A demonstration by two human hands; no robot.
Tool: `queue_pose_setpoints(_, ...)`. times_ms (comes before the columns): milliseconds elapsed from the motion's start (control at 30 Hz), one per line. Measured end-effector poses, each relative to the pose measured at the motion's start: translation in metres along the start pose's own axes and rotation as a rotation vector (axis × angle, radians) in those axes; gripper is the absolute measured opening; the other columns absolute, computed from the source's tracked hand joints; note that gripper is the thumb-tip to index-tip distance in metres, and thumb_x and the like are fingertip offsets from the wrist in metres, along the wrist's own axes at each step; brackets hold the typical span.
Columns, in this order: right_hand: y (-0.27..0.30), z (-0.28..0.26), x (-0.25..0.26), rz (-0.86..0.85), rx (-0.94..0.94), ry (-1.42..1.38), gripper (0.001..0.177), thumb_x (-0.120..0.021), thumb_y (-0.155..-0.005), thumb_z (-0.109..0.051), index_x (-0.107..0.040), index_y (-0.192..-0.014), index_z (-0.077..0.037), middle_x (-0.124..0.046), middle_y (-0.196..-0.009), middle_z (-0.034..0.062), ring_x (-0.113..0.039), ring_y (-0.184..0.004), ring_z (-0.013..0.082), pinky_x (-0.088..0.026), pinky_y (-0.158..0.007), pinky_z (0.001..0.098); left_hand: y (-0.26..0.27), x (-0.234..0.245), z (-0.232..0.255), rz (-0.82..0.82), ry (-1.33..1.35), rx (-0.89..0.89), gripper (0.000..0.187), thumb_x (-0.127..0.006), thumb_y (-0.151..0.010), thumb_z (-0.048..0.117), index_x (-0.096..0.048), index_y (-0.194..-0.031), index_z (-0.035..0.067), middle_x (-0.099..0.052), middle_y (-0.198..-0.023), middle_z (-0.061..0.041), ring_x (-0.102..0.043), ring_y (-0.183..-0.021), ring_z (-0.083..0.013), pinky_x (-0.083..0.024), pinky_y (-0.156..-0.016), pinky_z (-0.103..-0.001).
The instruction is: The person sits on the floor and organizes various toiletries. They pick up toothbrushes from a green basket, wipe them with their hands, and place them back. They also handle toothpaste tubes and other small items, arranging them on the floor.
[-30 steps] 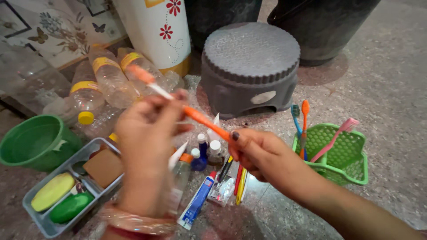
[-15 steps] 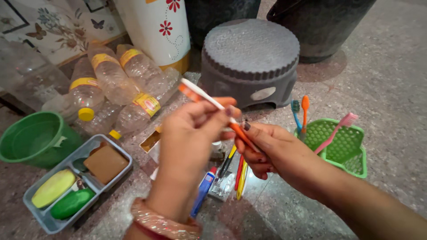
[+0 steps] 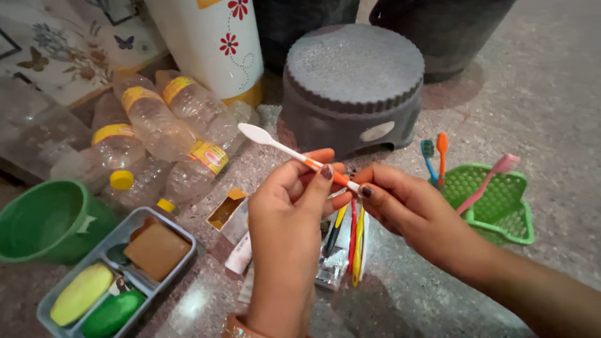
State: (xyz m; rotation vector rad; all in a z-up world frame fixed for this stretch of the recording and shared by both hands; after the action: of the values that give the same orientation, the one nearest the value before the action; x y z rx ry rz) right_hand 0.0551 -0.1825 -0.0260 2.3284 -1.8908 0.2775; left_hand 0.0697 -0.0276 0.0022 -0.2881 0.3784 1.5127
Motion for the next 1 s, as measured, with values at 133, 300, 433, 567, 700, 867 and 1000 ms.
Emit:
queue_pose_setpoints(133, -0.002, -0.026, -0.014, -0.062, 0.197, 0.161, 0.022, -0.048, -0.108, -0.022, -0.063, -0.113, -0.007, -0.054, -0.083, -0.0072, -0.047, -0.073, 0.0026, -0.042, -0.062, 0.0204, -0.001, 0.014, 0.010, 0.021, 0.039, -0.002, 0.029, -0.062, -0.092, 0.005, -0.068, -0.118, -0.006, -0.077, -0.100, -0.013, -0.075, -0.084, -0.0153, -0.064, -0.076, -0.028)
queue_pose_setpoints(300, -0.005, -0.010, -0.020, -0.049, -0.090, 0.090, 0.025, -0.044, -0.103, -0.021, -0.065, -0.106, -0.009, -0.048, -0.069, -0.0036, -0.040, -0.057, 0.0080, -0.033, -0.050, 0.0264, -0.001, 0.031, 0.033, 0.066, 0.054, -0.111, 0.031, -0.064, -0.093, 0.007, -0.068, -0.120, -0.007, -0.076, -0.102, -0.014, -0.074, -0.085, -0.0147, -0.064, -0.076, -0.030)
queue_pose_setpoints(433, 0.004, -0.020, -0.026, -0.091, -0.013, 0.110, 0.024, -0.042, -0.106, -0.021, -0.062, -0.104, -0.008, -0.052, -0.070, -0.0023, -0.046, -0.060, 0.0078, -0.039, -0.052, 0.0260, 0.003, 0.030, 0.045, 0.072, 0.049, -0.181, 0.033, -0.065, -0.095, 0.012, -0.067, -0.122, -0.006, -0.076, -0.101, -0.015, -0.074, -0.084, -0.0158, -0.064, -0.075, -0.030)
queue_pose_setpoints(567, 0.013, -0.030, -0.029, -0.136, 0.063, 0.102, 0.024, -0.040, -0.104, -0.019, -0.061, -0.104, -0.008, -0.058, -0.071, -0.0010, -0.054, -0.062, 0.0078, -0.047, -0.056, 0.0250, 0.010, 0.024, 0.058, 0.078, 0.014, -0.225, 0.032, -0.062, -0.098, 0.017, -0.067, -0.118, -0.007, -0.076, -0.100, -0.014, -0.076, -0.083, -0.0170, -0.064, -0.072, -0.030)
queue_pose_setpoints(700, 0.025, -0.028, -0.023, -0.153, 0.091, 0.012, 0.025, -0.041, -0.106, -0.022, -0.058, -0.097, -0.005, -0.056, -0.072, 0.0001, -0.055, -0.064, 0.0092, -0.049, -0.059, 0.0262, 0.013, 0.005, 0.058, 0.040, -0.072, -0.202, 0.027, -0.064, -0.097, 0.017, -0.070, -0.115, -0.003, -0.077, -0.098, -0.010, -0.074, -0.081, -0.0144, -0.062, -0.068, -0.028)
queue_pose_setpoints(867, 0.033, -0.023, -0.010, -0.160, 0.121, -0.065, 0.033, -0.041, -0.110, -0.027, -0.056, -0.091, -0.005, -0.057, -0.072, 0.0007, -0.055, -0.064, 0.0096, -0.049, -0.059, 0.0264, 0.018, -0.028, 0.040, -0.069, -0.182, -0.301, 0.021, -0.065, -0.098, 0.017, -0.072, -0.109, 0.001, -0.077, -0.096, -0.006, -0.072, -0.082, -0.0102, -0.059, -0.065, -0.024)
queue_pose_setpoints(1000, 0.019, -0.012, 0.005, -0.034, 0.026, -0.311, 0.034, -0.041, -0.107, -0.031, -0.059, -0.091, -0.006, -0.058, -0.070, 0.0007, -0.054, -0.061, 0.0100, -0.047, -0.056, 0.0257, 0.020, -0.045, 0.000, -0.136, -0.165, -0.247, 0.018, -0.067, -0.100, 0.013, -0.074, -0.109, -0.002, -0.074, -0.090, -0.009, -0.066, -0.075, -0.0121, -0.055, -0.064, -0.026)
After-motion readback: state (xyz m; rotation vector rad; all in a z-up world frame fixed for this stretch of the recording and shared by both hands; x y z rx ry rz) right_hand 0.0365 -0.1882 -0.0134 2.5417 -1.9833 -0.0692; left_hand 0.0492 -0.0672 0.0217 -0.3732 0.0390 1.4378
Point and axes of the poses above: each hand's wrist, its own y-axis away from the middle knuckle, its own x-axis out of the back of the hand, z = x × y, the point moved 9 cm from there along -y, towards the middle knuckle
